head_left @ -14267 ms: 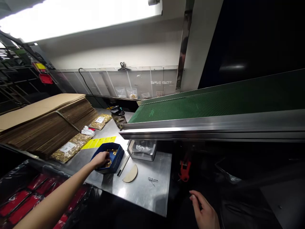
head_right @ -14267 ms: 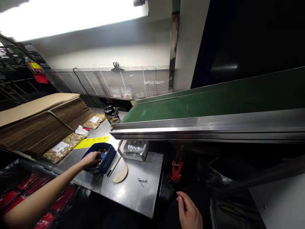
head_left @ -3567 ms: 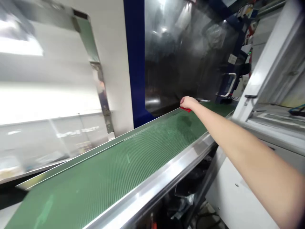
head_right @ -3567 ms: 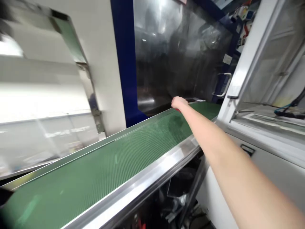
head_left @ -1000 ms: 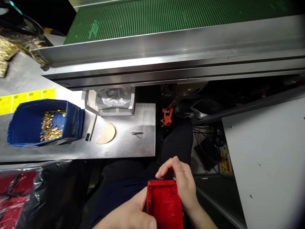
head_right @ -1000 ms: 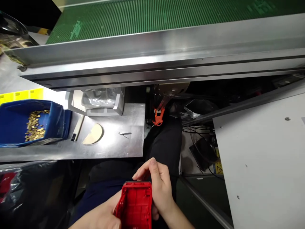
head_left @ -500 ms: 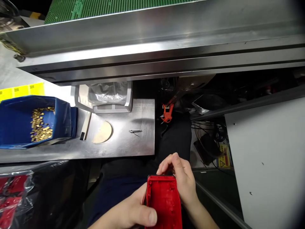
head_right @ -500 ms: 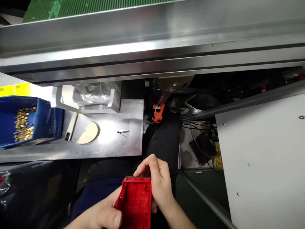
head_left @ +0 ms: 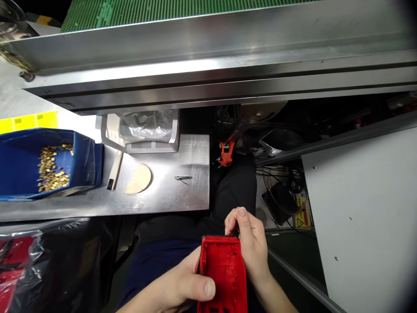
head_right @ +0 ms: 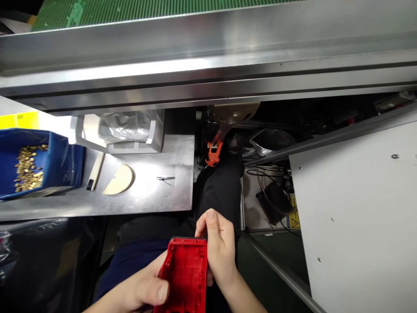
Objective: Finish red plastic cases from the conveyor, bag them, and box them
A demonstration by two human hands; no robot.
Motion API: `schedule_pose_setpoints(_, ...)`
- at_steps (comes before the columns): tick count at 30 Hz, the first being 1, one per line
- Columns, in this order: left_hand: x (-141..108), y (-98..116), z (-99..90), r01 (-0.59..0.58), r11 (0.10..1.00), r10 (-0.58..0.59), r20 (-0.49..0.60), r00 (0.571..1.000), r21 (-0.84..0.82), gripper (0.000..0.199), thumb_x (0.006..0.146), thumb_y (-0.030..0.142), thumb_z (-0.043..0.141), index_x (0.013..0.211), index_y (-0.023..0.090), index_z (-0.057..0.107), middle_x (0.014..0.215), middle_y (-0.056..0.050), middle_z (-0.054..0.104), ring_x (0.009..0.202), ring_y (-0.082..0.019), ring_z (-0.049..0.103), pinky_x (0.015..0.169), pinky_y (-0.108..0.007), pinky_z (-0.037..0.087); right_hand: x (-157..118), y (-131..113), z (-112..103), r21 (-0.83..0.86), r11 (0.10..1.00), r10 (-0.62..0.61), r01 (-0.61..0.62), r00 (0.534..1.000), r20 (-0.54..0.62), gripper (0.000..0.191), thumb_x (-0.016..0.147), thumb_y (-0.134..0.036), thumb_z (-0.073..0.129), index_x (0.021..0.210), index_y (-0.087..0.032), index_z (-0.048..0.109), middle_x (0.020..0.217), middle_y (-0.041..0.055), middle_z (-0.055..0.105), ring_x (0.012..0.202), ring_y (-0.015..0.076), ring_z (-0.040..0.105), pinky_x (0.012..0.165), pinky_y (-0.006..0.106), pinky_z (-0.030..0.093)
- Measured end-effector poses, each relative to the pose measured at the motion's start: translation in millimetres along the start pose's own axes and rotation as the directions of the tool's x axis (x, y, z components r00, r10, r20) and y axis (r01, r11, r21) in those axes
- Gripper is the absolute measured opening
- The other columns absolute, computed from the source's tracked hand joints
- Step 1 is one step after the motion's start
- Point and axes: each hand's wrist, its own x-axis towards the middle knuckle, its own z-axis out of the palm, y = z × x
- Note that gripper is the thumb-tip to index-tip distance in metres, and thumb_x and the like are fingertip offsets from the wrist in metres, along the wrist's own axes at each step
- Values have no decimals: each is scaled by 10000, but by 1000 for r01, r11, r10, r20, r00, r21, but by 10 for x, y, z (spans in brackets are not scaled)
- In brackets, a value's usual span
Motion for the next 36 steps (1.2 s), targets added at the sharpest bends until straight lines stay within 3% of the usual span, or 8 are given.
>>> schedule_pose_setpoints(9,14,-54,-18,-2,999,2,-4,1000,-51,763,671,501,927,1280,151,630,1089,-125,710,923,-229,695,872,-340,528,-46,27,-31,-62,998,-31,27,998,-52,514,1075,-521,429,699,-205,583,654,12,576,611,154,540,592,287,421)
schedule_pose_setpoints(17,16,-23,12,-15,997,13,-24,1000,-70,806,662,518,933,1303,139,624,1118,-166,736,1019,-286,712,870,-344,540,8,65,-34,-54,995,-88,81,987,-138,495,1080,-508,430,692,-212,512,685,-10,494,651,144,480,635,282,401)
schedule_pose_setpoints(19,13,-4,24,-14,997,12,-31,999,-75,787,662,526,933,1278,135,639,1155,-180,734,1067,-303,705,896,-359,538,32,35,-64,-5,999,-35,35,995,-93,492,1078,-516,428,748,-204,616,739,17,606,694,157,562,676,286,454)
schedule_pose_setpoints(24,10,10,27,-5,999,3,-34,999,-47,815,664,541,926,1307,138,631,1196,-183,727,1081,-309,705,886,-358,539,94,-41,-259,-61,998,34,-19,962,271,515,1062,-535,458,844,-186,768,834,86,754,780,204,691,724,314,523)
schedule_pose_setpoints(28,-13,-23,-6,22,1000,-22,-9,1000,23,843,648,530,934,1317,124,623,1223,-213,722,1074,-338,714,887,-386,545,236,65,-493,-26,999,-47,43,986,-158,576,1023,-550,535,566,-199,539,467,-45,410,449,101,393,467,246,310)
schedule_pose_setpoints(30,-31,-32,-15,18,1000,-18,0,1000,16,890,655,545,927,1369,133,592,1255,-225,711,1135,-373,696,930,-436,541,351,138,-550,-146,988,-83,49,969,-234,558,1026,-550,520,587,-206,503,467,-75,308,426,89,295,437,246,232)
schedule_pose_setpoints(33,-42,-31,11,25,998,-21,79,997,-53,1071,662,587,921,1535,196,439,1274,-216,708,1177,-392,686,999,-517,513,555,201,-414,-468,870,-161,159,986,36,404,1050,-474,478,786,-198,611,541,-58,436,473,112,423,458,234,331)
schedule_pose_setpoints(36,-27,-43,69,3,986,26,173,985,-166,1137,641,621,924,1563,208,402,1260,-215,718,1166,-376,703,1024,-502,500,789,216,4,-566,762,-188,314,944,272,188,1025,-375,524,1040,-214,618,797,-6,642,688,151,618,637,255,500)
